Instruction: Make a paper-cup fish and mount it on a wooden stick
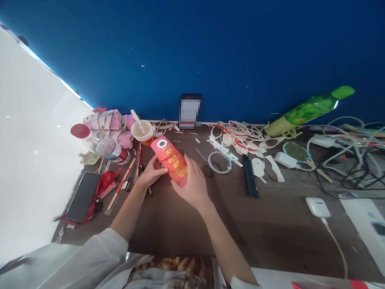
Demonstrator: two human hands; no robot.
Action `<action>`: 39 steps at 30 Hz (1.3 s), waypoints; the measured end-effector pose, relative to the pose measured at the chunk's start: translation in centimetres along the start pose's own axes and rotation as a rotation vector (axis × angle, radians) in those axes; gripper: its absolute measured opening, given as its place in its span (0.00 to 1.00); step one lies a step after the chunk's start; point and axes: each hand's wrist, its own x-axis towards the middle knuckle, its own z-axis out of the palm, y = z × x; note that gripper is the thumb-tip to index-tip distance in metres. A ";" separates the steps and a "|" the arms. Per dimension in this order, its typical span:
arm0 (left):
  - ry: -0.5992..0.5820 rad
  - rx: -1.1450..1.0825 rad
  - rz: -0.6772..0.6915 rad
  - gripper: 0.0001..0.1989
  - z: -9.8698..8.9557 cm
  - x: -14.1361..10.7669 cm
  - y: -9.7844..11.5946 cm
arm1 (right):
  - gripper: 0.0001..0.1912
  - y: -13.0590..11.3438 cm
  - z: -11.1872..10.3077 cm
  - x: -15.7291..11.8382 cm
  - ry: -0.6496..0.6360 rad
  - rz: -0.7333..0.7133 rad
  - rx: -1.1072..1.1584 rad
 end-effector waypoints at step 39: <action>0.037 0.216 0.193 0.41 -0.7 -0.1 -0.3 | 0.37 0.2 0.1 -0.4 -0.081 0.059 0.359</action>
